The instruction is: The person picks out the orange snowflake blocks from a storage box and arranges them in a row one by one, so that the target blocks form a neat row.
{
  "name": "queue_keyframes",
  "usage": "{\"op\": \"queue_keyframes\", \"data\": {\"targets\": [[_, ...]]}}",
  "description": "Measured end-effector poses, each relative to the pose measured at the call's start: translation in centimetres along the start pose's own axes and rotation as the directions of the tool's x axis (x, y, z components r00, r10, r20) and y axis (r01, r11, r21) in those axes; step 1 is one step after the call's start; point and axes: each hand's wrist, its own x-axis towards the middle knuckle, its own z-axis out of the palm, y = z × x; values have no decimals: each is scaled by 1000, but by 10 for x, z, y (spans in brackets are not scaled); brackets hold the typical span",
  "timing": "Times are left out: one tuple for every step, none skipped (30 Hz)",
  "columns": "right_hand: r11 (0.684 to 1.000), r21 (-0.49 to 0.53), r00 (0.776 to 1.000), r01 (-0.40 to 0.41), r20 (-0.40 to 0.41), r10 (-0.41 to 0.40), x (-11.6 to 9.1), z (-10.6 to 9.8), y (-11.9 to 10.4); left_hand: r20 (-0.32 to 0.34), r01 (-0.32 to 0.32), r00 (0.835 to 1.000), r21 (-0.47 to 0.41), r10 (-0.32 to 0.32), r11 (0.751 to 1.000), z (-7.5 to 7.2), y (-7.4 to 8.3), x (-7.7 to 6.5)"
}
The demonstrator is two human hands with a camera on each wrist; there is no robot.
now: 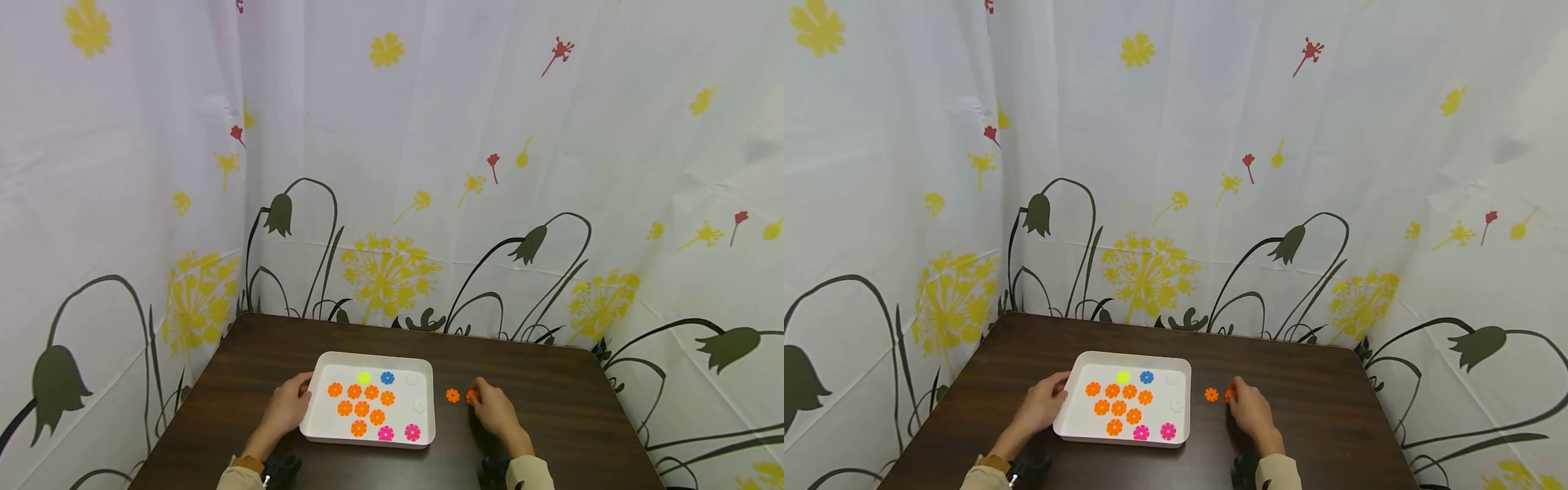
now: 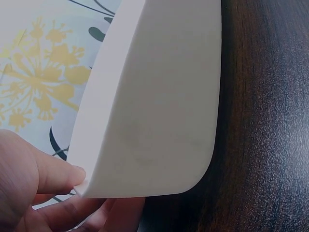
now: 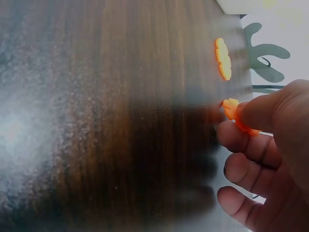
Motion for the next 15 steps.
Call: {"op": "queue_keyframes", "data": {"targets": [[1000, -4, 1000, -1, -1, 1, 0, 0, 0, -2, 0, 1000, 1, 0, 1000, 0, -1, 0], [1000, -11, 1000, -1, -3, 1, 1, 0, 0, -2, 1, 1000, 0, -1, 1000, 1, -1, 0], [1000, -20, 1000, -3, -6, 3, 2, 0, 0, -2, 3, 1000, 0, -3, 1000, 1, -2, 0], [1000, -30, 1000, -4, -10, 4, 2, 0, 0, -2, 1, 1000, 1, -1, 1000, 1, -2, 0], [999, -42, 1000, -3, -13, 2, 3, 0, 0, -2, 0, 1000, 1, 0, 1000, 1, -2, 0], [999, -52, 1000, -3, -16, 2, 4, -1, 0, -1, -1, 1000, 2, 1, 1000, 1, -2, 0], [998, -62, 1000, -12, -19, 11, 4, -1, -1, -1, 0, 1000, 1, 0, 1000, 1, -2, 0], [997, -74, 1000, -12, -25, 11, 5, -1, -1, -1, -2, 1000, 1, 2, 1000, 0, -2, 0], [997, -82, 1000, -13, -29, 11, 5, -1, -1, -1, -4, 1000, 1, 4, 1000, 0, -2, 0], [996, -92, 999, -14, -36, 11, 5, -1, -1, -2, -4, 1000, 3, 4, 1000, 0, -2, 0], [995, -100, 999, -15, -41, 11, 6, -1, -1, -3, -3, 1000, 5, 3, 1000, 0, -2, 0], [994, -105, 999, -17, -46, 13, 6, -1, -1, -3, -1, 1000, 6, 2, 1000, 0, -2, 0], [994, -111, 999, -20, -51, 14, 6, -1, -1, -2, 1, 1000, 6, 0, 1000, 0, -1, -1], [994, -112, 998, -21, -57, 15, 5, -1, -1, -2, 2, 1000, 7, -2, 1000, 0, -1, -1], [993, -113, 998, -22, -62, 15, 5, -1, -1, -3, 3, 1000, 9, -3, 1000, 0, -1, -1]]}}
